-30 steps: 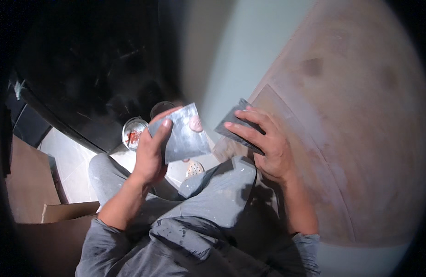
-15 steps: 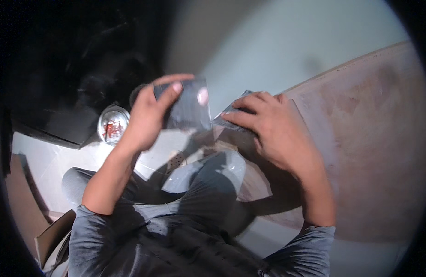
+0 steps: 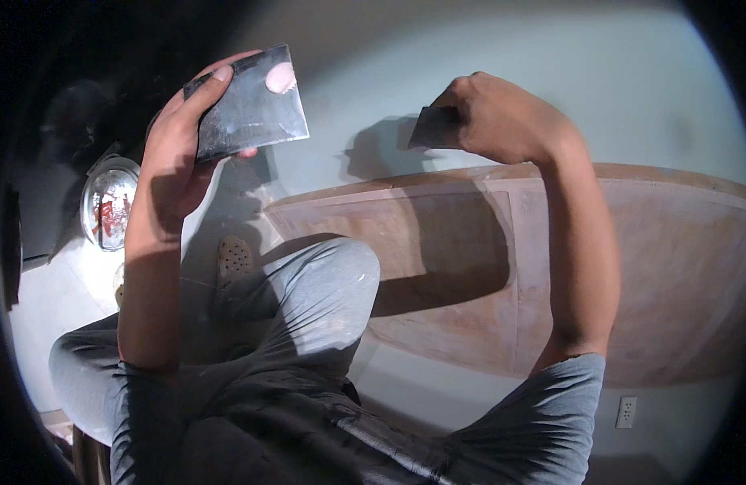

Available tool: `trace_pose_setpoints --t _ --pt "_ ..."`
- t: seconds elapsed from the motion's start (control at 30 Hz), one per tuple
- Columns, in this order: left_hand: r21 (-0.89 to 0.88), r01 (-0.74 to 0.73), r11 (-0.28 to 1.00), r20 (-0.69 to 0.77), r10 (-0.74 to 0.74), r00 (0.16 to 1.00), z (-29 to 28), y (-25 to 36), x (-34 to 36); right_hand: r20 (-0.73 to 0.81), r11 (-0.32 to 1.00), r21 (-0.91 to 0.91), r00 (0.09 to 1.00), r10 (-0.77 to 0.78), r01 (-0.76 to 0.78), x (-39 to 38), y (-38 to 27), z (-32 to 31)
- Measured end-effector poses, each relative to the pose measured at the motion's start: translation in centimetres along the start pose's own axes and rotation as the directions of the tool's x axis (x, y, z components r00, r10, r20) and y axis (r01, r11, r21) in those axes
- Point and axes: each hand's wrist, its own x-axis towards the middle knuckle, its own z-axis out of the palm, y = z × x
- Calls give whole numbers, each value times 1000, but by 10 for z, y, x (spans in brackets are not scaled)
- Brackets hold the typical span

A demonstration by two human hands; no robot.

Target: The person scoops plaster from a container onto a hawk and uses a trowel to apply it to a wall section, smoothing the surface. The person repeatedly transfers plaster between tools and applies it to the wall in a seated position.

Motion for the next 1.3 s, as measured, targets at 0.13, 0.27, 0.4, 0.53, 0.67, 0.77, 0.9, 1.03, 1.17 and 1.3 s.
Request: trace_pose_setpoints --t 0.13,0.27,0.4,0.53,0.67,0.77,0.9,1.03,1.17,1.3 --pt "-51 9 999 91 -4 996 -7 -9 1 239 997 -75 971 17 1 36 -1 20" --pt "-54 110 992 -9 -111 994 -7 -14 5 337 981 -193 938 84 -19 54 -4 43" --pt "-67 145 987 40 -143 989 -14 -32 18 563 788 -424 812 -156 445 76 10 76" --pt "-92 154 984 88 -146 985 -17 -37 17 538 852 -233 792 -288 469 83 0 83" --pt "-137 111 984 95 -98 991 -22 -37 17 496 942 -179 853 -163 285 84 -18 88" --pt "-164 80 983 144 -56 988 -23 -37 16 556 918 -296 829 -60 265 85 -27 92" --pt "-134 9 991 134 9 991 -21 -43 17 495 938 -266 866 -64 221 78 -27 94" --pt "-148 65 987 128 -46 991 -15 -39 16 466 945 -279 885 -21 169 70 -28 100" --pt "-264 195 945 93 -176 980 -10 -35 14 461 970 -210 887 -15 125 57 -26 102" --pt "-225 158 962 56 -149 987 -9 -40 16 425 982 -142 904 -51 122 40 -15 105"
